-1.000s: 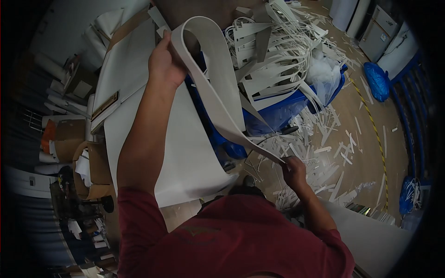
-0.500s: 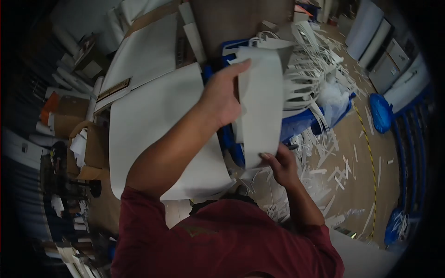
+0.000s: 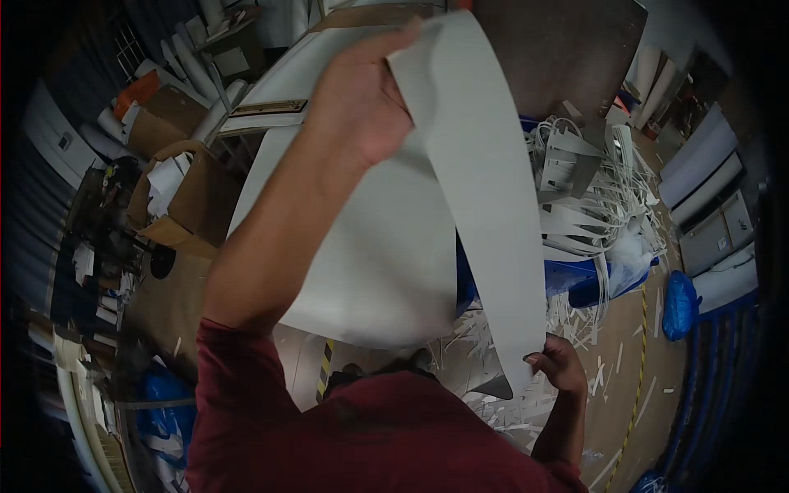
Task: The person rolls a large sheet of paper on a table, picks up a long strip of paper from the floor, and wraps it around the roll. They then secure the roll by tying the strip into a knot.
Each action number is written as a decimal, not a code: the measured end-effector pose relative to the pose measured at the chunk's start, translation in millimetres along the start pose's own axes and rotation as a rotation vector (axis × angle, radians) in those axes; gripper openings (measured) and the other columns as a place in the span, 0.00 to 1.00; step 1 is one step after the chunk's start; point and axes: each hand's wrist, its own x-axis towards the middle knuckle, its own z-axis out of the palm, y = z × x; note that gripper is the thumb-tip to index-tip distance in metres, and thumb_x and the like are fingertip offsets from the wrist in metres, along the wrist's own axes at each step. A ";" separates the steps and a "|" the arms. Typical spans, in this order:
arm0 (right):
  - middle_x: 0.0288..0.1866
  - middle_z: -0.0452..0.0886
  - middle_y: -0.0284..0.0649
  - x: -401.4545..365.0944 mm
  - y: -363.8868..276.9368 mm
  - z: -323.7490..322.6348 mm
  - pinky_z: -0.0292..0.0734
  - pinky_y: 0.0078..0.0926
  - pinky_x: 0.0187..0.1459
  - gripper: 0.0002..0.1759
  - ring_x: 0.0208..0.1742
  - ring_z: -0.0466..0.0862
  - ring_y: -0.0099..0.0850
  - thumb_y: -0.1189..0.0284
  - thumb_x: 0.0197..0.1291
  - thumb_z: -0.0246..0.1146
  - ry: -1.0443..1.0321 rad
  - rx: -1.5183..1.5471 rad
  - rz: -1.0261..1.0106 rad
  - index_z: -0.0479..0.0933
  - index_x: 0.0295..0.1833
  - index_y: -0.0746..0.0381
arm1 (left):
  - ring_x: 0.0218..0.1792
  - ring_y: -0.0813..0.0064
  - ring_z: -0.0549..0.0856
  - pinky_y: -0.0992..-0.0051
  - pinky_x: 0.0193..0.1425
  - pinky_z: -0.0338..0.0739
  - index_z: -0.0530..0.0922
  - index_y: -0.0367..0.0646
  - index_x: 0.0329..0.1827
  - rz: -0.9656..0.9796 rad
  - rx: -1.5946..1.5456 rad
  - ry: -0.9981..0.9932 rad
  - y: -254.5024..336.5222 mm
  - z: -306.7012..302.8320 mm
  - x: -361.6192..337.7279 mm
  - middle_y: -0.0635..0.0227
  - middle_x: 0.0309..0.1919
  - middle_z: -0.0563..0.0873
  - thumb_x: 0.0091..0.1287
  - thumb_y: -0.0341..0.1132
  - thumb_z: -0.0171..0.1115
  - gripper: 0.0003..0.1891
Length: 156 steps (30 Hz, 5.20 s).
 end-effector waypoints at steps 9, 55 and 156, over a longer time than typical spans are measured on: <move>0.26 0.73 0.27 -4.7 -18.6 113.8 0.65 0.18 0.29 0.07 0.28 0.69 0.15 0.77 0.56 0.68 -0.013 -0.264 0.111 0.77 0.36 0.66 | 0.59 0.59 0.80 0.55 0.67 0.73 0.70 0.32 0.63 0.567 0.459 0.586 221.8 -127.1 -140.8 0.55 0.57 0.80 0.74 0.32 0.55 0.18; 0.31 0.81 0.31 195.9 -159.0 600.0 0.72 0.19 0.41 0.06 0.36 0.77 0.19 0.76 0.60 0.66 0.013 -0.246 0.070 0.80 0.39 0.68 | 0.54 0.66 0.81 0.65 0.59 0.79 0.73 0.42 0.61 0.228 0.407 0.850 538.8 -774.0 -266.8 0.65 0.53 0.81 0.71 0.26 0.57 0.16; 0.26 0.82 0.43 -173.6 167.6 436.4 0.74 0.30 0.35 0.15 0.27 0.77 0.27 0.64 0.58 0.70 1.489 -0.092 0.408 0.83 0.37 0.66 | 0.55 0.64 0.82 0.67 0.62 0.78 0.70 0.31 0.62 -0.335 0.433 -0.207 9.1 -224.3 -15.6 0.56 0.55 0.80 0.74 0.33 0.57 0.18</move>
